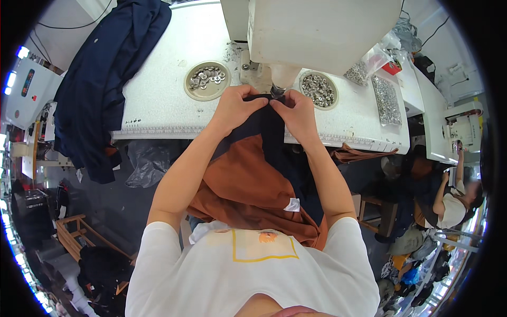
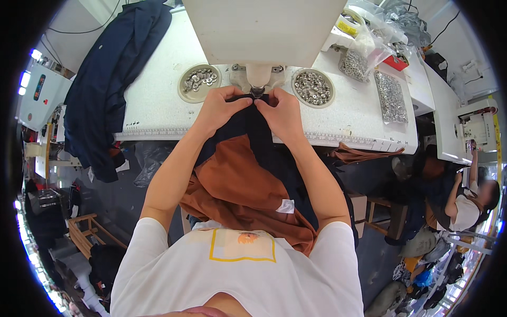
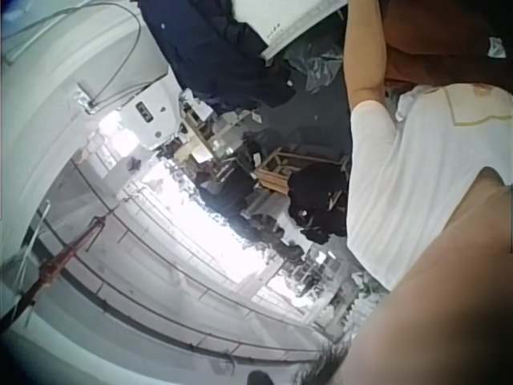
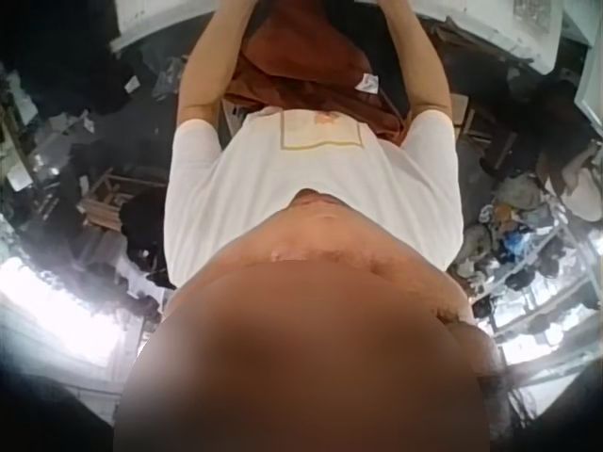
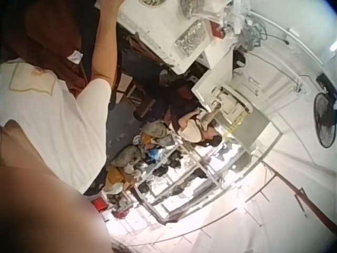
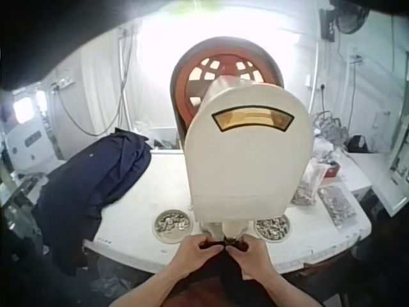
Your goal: Using a mechanical press machine to attach grommets or snaps to different pieces of clothing.
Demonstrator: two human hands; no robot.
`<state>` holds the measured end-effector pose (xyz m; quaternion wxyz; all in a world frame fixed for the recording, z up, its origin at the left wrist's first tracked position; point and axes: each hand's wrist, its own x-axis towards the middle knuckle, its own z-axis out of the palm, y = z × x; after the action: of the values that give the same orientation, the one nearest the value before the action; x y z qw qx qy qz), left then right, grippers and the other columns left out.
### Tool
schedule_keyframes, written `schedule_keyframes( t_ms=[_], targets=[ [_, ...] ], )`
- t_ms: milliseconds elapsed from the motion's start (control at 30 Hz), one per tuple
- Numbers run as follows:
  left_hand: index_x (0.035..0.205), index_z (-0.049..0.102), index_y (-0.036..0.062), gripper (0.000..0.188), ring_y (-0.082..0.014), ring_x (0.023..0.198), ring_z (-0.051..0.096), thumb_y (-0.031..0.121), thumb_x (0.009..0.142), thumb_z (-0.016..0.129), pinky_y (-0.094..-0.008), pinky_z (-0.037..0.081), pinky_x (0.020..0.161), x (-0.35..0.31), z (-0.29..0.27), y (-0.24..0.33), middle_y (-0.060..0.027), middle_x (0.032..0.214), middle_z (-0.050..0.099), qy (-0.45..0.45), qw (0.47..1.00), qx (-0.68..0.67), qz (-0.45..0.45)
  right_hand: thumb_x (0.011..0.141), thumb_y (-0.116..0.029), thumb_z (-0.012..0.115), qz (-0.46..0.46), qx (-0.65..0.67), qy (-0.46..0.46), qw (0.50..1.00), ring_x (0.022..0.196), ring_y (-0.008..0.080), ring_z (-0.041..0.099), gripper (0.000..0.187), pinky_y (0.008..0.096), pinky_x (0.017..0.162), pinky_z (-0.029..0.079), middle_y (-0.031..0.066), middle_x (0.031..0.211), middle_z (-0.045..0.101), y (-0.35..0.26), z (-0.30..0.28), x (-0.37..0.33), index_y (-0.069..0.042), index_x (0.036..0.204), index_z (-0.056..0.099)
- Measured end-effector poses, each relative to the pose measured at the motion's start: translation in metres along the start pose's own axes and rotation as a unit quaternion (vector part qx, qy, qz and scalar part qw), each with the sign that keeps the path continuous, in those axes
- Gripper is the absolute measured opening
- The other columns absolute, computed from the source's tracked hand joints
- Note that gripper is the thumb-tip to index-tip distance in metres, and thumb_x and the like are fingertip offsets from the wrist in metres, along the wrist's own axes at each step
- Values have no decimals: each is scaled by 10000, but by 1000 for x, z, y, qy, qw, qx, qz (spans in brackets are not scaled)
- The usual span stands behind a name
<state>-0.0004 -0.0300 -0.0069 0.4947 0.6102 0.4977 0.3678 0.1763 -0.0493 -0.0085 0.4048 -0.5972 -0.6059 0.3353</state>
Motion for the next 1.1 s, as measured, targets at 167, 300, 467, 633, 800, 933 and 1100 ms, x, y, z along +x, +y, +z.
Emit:
schedule_keyframes(
  t_ms=[167, 300, 467, 633, 800, 933, 1100],
  targets=[
    [831, 673, -35, 207, -72, 666, 548, 159, 791, 733, -231, 440, 589, 3, -2, 7, -33, 730, 641, -12, 999, 16, -31, 815, -120, 702, 81, 121, -34, 989, 584, 84, 526, 188, 243, 512, 422, 29, 659, 594, -6, -6, -2, 16, 752, 588],
    [809, 669, -30, 218, -76, 642, 533, 171, 772, 744, -235, 429, 569, 10, -2, 5, -31, 709, 627, -26, 998, 17, -49, 844, -113, 676, 167, 268, -78, 946, 647, 49, 555, 111, 213, 574, 442, -18, 733, 619, 5, -9, 0, -30, 787, 629],
    [739, 633, -8, 211, -69, 586, 476, 174, 764, 737, -236, 363, 509, 17, -1, 7, -2, 659, 576, -35, 997, 50, -47, 838, -114, 682, 162, 219, -79, 959, 622, 60, 553, 116, 213, 557, 436, -8, 718, 617, 7, -9, 7, -28, 782, 628],
    [662, 574, 49, 208, -50, 536, 397, 159, 758, 722, -251, 275, 452, 22, 1, 18, 31, 602, 494, -56, 993, 19, -103, 810, -98, 692, 144, 153, -79, 974, 550, 85, 516, 161, 235, 488, 406, 20, 642, 580, -1, -11, 14, 23, 740, 612],
    [666, 570, 78, 209, -49, 546, 384, 175, 752, 734, -252, 269, 464, 25, -4, 24, 40, 602, 473, -98, 985, 19, -138, 806, -98, 680, 112, 64, -101, 987, 541, 84, 514, 160, 240, 465, 399, 20, 636, 571, -1, -11, 17, 21, 729, 604],
    [692, 608, 59, 181, -58, 579, 429, 163, 753, 743, -242, 310, 503, 19, -9, 17, 35, 639, 515, -78, 989, -20, -124, 819, -102, 673, 156, 136, -97, 973, 564, 62, 519, 116, 215, 492, 383, 3, 664, 596, 0, -11, 11, -16, 755, 628],
    [778, 666, 21, 99, -81, 677, 535, 101, 774, 725, -223, 404, 607, 21, -15, 0, -2, 736, 613, -98, 976, -121, -150, 862, -91, 652, 184, 235, -84, 951, 644, 58, 580, 78, 204, 577, 459, 6, 754, 642, 1, -10, 2, -15, 849, 643]
  ],
)
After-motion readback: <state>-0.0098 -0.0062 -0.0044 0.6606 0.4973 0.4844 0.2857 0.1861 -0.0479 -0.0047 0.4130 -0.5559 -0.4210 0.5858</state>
